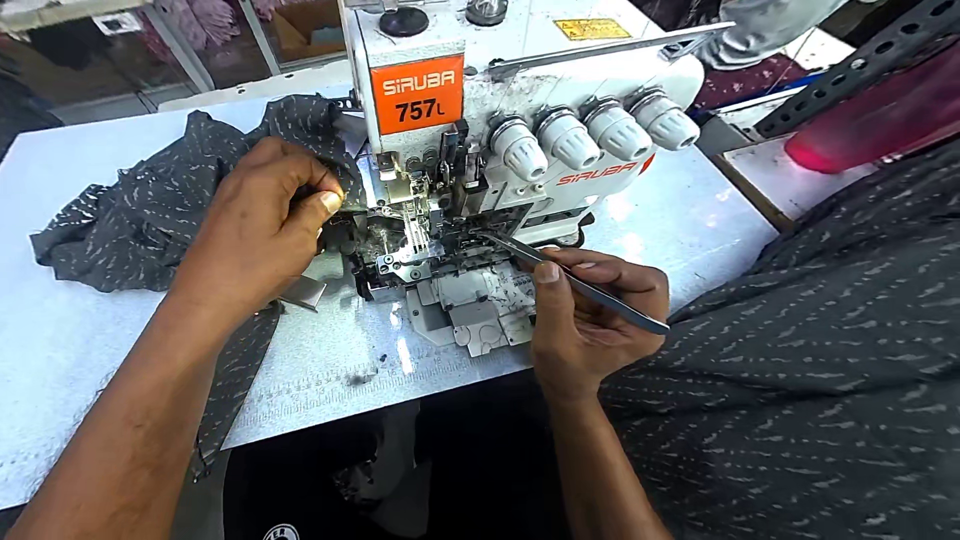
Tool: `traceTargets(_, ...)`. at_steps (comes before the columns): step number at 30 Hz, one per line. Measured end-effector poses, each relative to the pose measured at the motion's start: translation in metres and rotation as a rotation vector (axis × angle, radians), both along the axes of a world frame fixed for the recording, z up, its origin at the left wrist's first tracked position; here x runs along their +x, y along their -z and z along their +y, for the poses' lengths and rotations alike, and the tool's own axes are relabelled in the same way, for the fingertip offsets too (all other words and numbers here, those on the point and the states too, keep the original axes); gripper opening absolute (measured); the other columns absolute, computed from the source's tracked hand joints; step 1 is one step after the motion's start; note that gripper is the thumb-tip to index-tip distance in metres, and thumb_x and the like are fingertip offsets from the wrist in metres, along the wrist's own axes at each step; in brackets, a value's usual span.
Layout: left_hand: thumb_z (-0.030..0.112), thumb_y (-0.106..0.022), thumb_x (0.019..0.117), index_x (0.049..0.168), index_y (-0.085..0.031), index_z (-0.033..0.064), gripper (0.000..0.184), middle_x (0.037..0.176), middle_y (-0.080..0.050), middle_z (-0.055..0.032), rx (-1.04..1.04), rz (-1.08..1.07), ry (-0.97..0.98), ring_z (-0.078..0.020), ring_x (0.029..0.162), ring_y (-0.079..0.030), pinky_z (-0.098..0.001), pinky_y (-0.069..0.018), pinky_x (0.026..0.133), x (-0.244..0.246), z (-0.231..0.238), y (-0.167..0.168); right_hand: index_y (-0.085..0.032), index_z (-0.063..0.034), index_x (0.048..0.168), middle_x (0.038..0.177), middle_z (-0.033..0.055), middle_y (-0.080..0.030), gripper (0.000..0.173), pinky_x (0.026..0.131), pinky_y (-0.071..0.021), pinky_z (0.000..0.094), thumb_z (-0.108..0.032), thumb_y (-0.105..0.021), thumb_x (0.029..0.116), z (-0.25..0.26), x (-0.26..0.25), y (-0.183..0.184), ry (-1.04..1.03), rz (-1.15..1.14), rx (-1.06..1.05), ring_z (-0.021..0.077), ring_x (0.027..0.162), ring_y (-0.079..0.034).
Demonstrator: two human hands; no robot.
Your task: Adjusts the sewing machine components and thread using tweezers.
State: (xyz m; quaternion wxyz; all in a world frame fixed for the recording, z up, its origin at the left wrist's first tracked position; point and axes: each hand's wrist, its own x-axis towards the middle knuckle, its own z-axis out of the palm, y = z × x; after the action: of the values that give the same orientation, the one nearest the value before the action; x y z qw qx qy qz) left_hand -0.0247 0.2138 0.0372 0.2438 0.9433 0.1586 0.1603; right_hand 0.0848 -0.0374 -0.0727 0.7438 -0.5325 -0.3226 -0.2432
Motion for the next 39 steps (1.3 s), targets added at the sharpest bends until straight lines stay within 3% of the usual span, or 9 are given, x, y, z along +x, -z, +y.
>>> traceTargets(11,0.012,-0.058,0.1027,0.109,-0.062,0.0114,0.008,0.098,-0.066,0.0040,-0.329,-0.304,-0.155,-0.0051,0.088,-0.066,-0.0263,-0.0585,0.083,-0.003,0.010,0.012,-0.062,-0.0065,0.105,0.103,0.0050,-0.072,0.020,0.076,-0.0639,0.0264,0.001,-0.073,0.0899,-0.002,0.001,-0.001,-0.005,0.006,0.018,0.0147,0.091,-0.073)
traceTargets(16,0.022,-0.055,0.1058,0.116,-0.063,0.0042,0.022,0.103,-0.067,-0.0116,0.018,-0.148,-0.235,-0.0202,0.086,-0.066,-0.0461,-0.0554,0.079,-0.011,0.025,0.004,-0.062,-0.0120,0.111,0.105,-0.0008,-0.072,0.018,0.081,-0.0636,0.0296,-0.006,-0.069,0.0953,-0.023,-0.007,-0.021,0.052,-0.005,-0.009,0.0131,0.093,-0.072)
traceTargets(19,0.023,-0.055,0.1063,0.117,-0.063,0.0038,0.024,0.104,-0.067,-0.0158,0.116,-0.103,-0.287,-0.0264,0.086,-0.066,-0.0528,-0.0534,0.077,-0.020,0.040,0.003,-0.055,-0.0122,0.120,0.109,-0.0019,-0.071,0.016,0.093,-0.0627,0.0426,-0.014,-0.057,0.1043,-0.053,0.000,-0.033,0.145,-0.058,-0.125,0.0175,0.103,-0.072)
traceTargets(23,0.019,-0.054,0.1071,0.117,-0.063,-0.0003,0.024,0.102,-0.067,-0.0231,0.220,-0.019,-0.344,-0.0369,0.087,-0.065,-0.0608,-0.0498,0.079,-0.027,0.052,0.009,-0.061,0.0024,0.117,0.097,0.0078,-0.061,0.027,0.066,-0.0554,0.0307,-0.012,-0.040,0.1077,-0.082,0.008,-0.045,0.375,-0.023,-0.489,0.0124,0.076,-0.062)
traceTargets(25,0.018,-0.053,0.1070,0.116,-0.063,-0.0015,0.023,0.100,-0.066,-0.0248,0.252,0.009,-0.354,-0.0396,0.086,-0.065,-0.0633,-0.0494,0.078,-0.026,0.053,0.015,-0.070,0.0001,0.117,0.093,0.0121,-0.063,0.030,0.057,-0.0483,0.0347,-0.013,-0.050,0.0995,-0.073,-0.003,-0.056,0.296,-0.041,-0.746,0.0180,0.070,-0.058)
traceTargets(27,0.016,-0.052,0.1071,0.114,-0.063,-0.0018,0.022,0.101,-0.066,-0.0250,0.290,0.016,-0.358,-0.0404,0.088,-0.065,-0.0636,-0.0495,0.079,-0.023,0.052,0.018,-0.078,-0.0119,0.110,0.086,0.0053,-0.065,0.027,0.049,-0.0484,0.0371,-0.032,-0.070,0.0932,-0.046,-0.014,-0.054,0.192,-0.064,-0.978,0.0186,0.064,-0.061)
traceTargets(30,0.016,-0.049,0.1076,0.115,-0.063,-0.0027,0.024,0.107,-0.064,-0.0269,0.334,0.030,-0.382,-0.0444,0.097,-0.064,-0.0658,-0.0477,0.086,-0.019,0.047,0.017,-0.079,-0.0155,0.099,0.080,0.0043,-0.064,0.041,0.046,-0.0485,0.0393,-0.054,-0.077,0.0855,-0.005,-0.021,-0.043,0.116,-0.110,-1.201,0.0219,0.062,-0.063)
traceTargets(35,0.016,-0.050,0.1068,0.112,-0.063,-0.0033,0.024,0.103,-0.064,-0.0257,0.344,0.016,-0.336,-0.0422,0.095,-0.064,-0.0631,-0.0484,0.084,-0.025,0.050,0.022,-0.076,-0.0151,0.086,0.077,0.0045,-0.062,0.008,0.046,-0.0463,0.0382,-0.020,-0.072,0.0914,0.017,-0.014,-0.026,0.055,-0.160,-1.107,0.0216,0.061,-0.062)
traceTargets(39,0.018,-0.049,0.1083,0.115,-0.063,-0.0010,0.024,0.098,-0.066,-0.0219,0.251,0.017,-0.363,-0.0353,0.086,-0.064,-0.0587,-0.0498,0.078,-0.026,0.049,0.025,-0.076,-0.0136,0.088,0.076,0.0021,-0.064,0.012,0.048,-0.0483,0.0382,-0.012,-0.065,0.0911,0.007,-0.003,-0.028,0.150,-0.040,-0.861,0.0179,0.063,-0.063)
